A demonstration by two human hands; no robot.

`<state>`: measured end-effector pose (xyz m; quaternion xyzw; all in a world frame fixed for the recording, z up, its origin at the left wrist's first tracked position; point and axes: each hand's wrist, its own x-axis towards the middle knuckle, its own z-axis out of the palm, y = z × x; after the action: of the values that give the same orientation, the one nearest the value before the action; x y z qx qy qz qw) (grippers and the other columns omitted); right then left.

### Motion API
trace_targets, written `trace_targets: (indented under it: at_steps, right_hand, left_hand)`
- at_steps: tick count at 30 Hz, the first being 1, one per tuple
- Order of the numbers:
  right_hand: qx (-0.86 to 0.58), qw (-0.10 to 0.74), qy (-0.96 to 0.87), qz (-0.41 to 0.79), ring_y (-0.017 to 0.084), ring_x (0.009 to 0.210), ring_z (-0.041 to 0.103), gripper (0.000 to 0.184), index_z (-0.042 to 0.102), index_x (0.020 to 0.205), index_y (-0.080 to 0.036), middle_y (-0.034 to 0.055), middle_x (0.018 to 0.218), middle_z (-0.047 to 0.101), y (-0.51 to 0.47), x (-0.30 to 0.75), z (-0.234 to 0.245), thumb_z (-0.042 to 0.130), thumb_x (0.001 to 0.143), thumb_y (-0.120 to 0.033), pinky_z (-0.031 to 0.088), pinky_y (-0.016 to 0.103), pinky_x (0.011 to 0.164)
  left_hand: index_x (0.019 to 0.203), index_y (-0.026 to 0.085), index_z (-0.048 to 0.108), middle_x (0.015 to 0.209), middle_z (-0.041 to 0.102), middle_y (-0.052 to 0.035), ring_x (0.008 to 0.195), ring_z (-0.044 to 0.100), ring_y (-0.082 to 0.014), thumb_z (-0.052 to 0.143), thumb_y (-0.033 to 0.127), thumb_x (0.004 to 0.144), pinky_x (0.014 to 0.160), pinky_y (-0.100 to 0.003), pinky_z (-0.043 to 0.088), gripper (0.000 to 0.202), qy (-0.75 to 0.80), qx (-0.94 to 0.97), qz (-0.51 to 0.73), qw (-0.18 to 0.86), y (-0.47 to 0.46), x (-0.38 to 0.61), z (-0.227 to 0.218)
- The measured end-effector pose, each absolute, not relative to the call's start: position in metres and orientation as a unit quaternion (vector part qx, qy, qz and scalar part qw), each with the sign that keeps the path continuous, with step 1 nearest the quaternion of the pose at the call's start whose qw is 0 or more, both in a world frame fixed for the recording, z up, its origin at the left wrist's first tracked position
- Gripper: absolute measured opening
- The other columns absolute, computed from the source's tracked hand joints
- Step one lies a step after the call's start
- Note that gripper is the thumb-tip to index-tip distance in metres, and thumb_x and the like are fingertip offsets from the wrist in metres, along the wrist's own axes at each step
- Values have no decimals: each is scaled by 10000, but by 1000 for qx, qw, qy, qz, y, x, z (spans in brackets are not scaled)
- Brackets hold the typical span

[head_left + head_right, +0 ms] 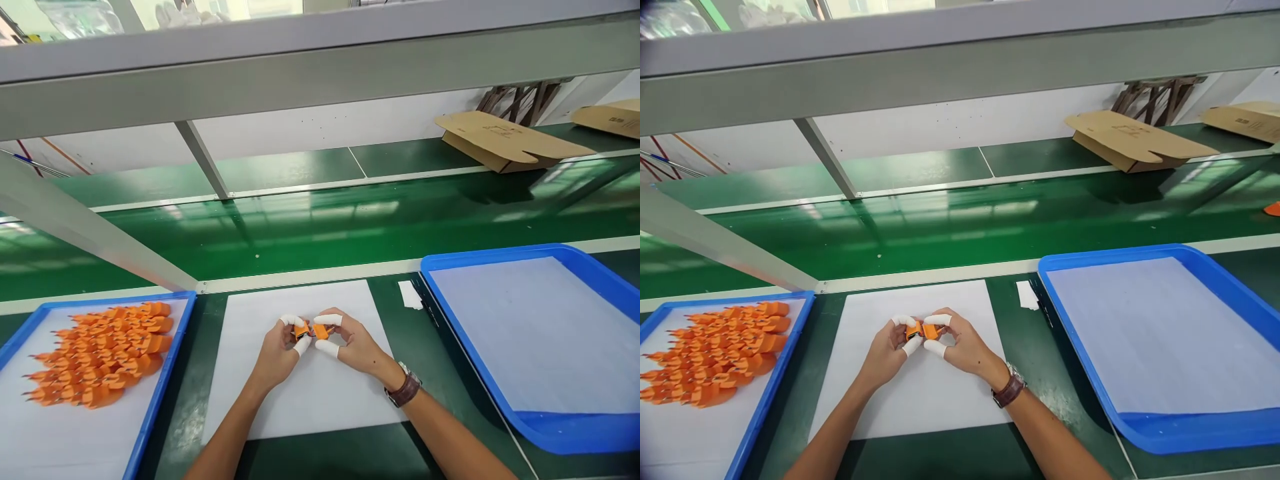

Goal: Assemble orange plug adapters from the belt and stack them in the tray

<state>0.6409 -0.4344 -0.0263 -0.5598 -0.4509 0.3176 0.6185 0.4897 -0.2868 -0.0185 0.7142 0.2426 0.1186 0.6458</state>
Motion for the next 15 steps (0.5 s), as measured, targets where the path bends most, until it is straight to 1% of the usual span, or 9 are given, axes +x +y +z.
trace_targets:
  at_steps: [2,3,4,6,8,12,13,15]
  right_hand:
    - [-559,624,-433,332,193,1054,633,364,623,1241,-283,58,1189,621,-434,639,-28,668,887,-212,552,367,890]
    - [-566,626,-415,341,193,1045,644,365,612,1253,-276,59,1178,634,-433,639,-30,661,895,-229,558,371,891]
    - [-577,625,-394,349,193,1024,658,378,600,1268,-266,62,1162,651,-433,638,-34,661,896,-244,565,377,891]
    - [-606,613,-357,360,196,979,683,410,585,1285,-243,67,1121,690,-432,637,-40,673,885,-264,576,386,880]
    - [-632,601,-338,354,204,953,699,400,597,1257,-223,73,1089,717,-431,636,-46,684,869,-269,583,383,855]
    - [-644,615,-342,301,200,919,704,249,627,1100,-215,71,1071,713,-430,631,-43,670,857,-253,586,343,784]
    - [-643,618,-347,288,195,903,701,220,626,1069,-218,66,1059,709,-430,628,-41,669,855,-249,583,332,766]
    - [-647,618,-359,267,183,860,690,196,623,1042,-224,54,1025,701,-430,621,-36,668,853,-244,575,319,740]
  left_hand:
    - [1187,266,611,1166,662,-53,926,661,-175,649,220,872,844,-359,570,320,241,766,129,582,-285,490,-21]
    - [1212,280,622,1177,652,-52,914,653,-174,637,209,872,822,-352,569,348,236,786,141,553,-284,490,-21]
    - [1205,288,637,1188,641,-53,917,649,-176,623,200,874,805,-347,570,343,229,800,155,533,-284,490,-22]
    - [1129,277,664,1195,631,-60,955,650,-187,603,190,878,806,-345,576,272,219,806,183,518,-284,491,-21]
    - [1080,258,656,1199,636,-66,1006,659,-196,611,195,880,865,-360,583,215,222,791,191,537,-285,491,-20]
    - [1113,238,633,1271,650,-85,1147,655,-218,652,252,886,1008,-401,555,228,241,736,158,613,-290,492,-19]
    - [1109,232,638,1266,660,-89,1156,658,-223,656,264,887,1012,-404,554,225,250,727,159,619,-291,493,-20]
    - [1078,219,646,1232,683,-95,1118,684,-231,664,271,881,975,-402,576,205,271,715,185,617,-295,495,-22]
